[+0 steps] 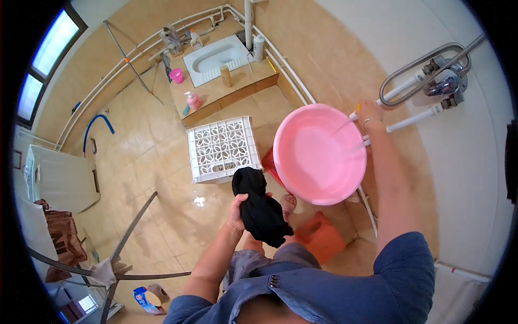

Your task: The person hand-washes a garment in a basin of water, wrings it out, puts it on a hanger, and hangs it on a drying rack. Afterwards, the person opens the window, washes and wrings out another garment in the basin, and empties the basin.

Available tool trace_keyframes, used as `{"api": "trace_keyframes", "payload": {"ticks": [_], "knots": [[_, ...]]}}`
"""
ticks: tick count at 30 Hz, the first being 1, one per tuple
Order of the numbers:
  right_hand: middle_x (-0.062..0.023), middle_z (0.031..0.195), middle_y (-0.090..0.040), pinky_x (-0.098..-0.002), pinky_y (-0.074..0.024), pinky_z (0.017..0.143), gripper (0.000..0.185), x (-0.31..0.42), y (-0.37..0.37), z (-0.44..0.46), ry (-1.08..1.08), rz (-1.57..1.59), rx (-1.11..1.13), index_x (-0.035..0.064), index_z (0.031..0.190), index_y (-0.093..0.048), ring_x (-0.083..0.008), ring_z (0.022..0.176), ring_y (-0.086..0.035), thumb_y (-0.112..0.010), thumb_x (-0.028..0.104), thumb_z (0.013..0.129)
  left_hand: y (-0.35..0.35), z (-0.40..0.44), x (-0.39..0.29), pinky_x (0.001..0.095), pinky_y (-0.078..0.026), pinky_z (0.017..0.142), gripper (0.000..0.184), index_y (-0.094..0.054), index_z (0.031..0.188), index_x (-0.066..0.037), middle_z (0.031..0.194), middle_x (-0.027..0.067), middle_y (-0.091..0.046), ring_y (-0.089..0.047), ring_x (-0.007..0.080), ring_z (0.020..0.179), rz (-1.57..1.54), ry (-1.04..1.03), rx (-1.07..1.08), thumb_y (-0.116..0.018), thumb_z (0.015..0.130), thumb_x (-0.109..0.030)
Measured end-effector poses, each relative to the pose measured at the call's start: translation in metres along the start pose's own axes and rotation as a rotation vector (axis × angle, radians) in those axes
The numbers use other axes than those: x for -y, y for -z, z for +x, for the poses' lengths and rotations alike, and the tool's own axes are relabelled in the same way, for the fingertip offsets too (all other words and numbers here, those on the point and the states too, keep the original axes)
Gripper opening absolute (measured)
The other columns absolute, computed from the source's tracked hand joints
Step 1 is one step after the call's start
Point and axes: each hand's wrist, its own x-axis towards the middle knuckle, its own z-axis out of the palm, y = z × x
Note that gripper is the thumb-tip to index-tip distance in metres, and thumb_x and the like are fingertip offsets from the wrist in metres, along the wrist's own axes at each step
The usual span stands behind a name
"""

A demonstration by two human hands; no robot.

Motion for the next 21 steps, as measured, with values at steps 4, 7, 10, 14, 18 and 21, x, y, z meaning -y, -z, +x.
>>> {"api": "trace_keyframes", "payload": {"ticks": [4,7,10,14,18,21], "knots": [[-0.014,0.094,-0.057,-0.0342,-0.0453,0.069,0.03,0.068,0.003,-0.062,0.015,0.659,0.427,0.0051,0.099,-0.054,-0.0225,0.078,-0.057,-0.048,0.026,0.079,-0.022,-0.014,-0.007,0.0434,-0.042,0.083,0.063,-0.03,0.122,-0.002,0.113,0.0221,-0.043,-0.049,0.0321,0.095,0.012,0.004,0.086,-0.05,0.067,-0.026],[-0.0071,0.102,-0.052,-0.0303,-0.0451,0.075,0.06,0.134,-0.046,-0.125,0.257,1.831,0.704,0.007,0.122,-0.033,-0.0155,0.088,-0.053,-0.059,0.034,0.075,-0.042,-0.021,-0.011,0.041,-0.044,0.081,0.065,-0.029,0.122,-0.002,0.11,0.0212,-0.046,-0.051,0.0297,0.092,-0.037,0.098,0.23,-0.052,0.065,-0.026],[-0.0095,0.11,-0.048,-0.033,-0.0422,0.082,0.065,0.195,0.011,-0.175,0.146,2.09,0.976,0.0074,0.125,-0.028,-0.019,0.1,-0.049,-0.057,0.038,0.075,-0.059,-0.025,-0.007,0.035,-0.045,0.072,0.063,-0.035,0.118,-0.002,0.098,0.019,-0.05,-0.054,0.0254,0.081,0.083,0.089,0.227,-0.052,0.062,-0.027],[-0.0109,0.108,-0.047,-0.0333,-0.0404,0.082,0.056,0.227,0.032,-0.19,0.561,2.831,0.648,0.0068,0.117,-0.037,-0.0197,0.098,-0.047,-0.057,0.038,0.075,-0.074,-0.028,0.007,0.0272,-0.036,0.052,0.049,-0.042,0.106,-0.004,0.074,0.0083,-0.044,-0.042,0.0174,0.058,-0.031,0.192,0.309,-0.05,0.063,-0.025],[-0.004,0.081,-0.054,-0.026,-0.0419,0.07,0.026,0.22,0.036,-0.181,0.142,2.396,0.661,0.0088,0.071,-0.046,-0.0126,0.075,-0.05,-0.064,0.028,0.07,-0.057,-0.034,0.016,0.0274,-0.039,0.056,0.047,-0.044,0.104,-0.003,0.077,0.0091,-0.048,-0.047,0.0184,0.062,0.174,0.217,0.076,-0.053,0.066,-0.029],[0.0045,0.059,-0.034,-0.0213,-0.0308,0.052,0.032,0.22,0.021,-0.189,0.145,1.865,0.414,0.0094,0.058,-0.037,-0.0075,0.056,-0.033,-0.065,0.02,0.067,-0.052,-0.043,0.02,0.0286,-0.044,0.064,0.045,-0.047,0.102,-0.002,0.083,0.0109,-0.054,-0.054,0.0201,0.071,0.45,0.261,-0.074,-0.058,0.069,-0.03]]}}
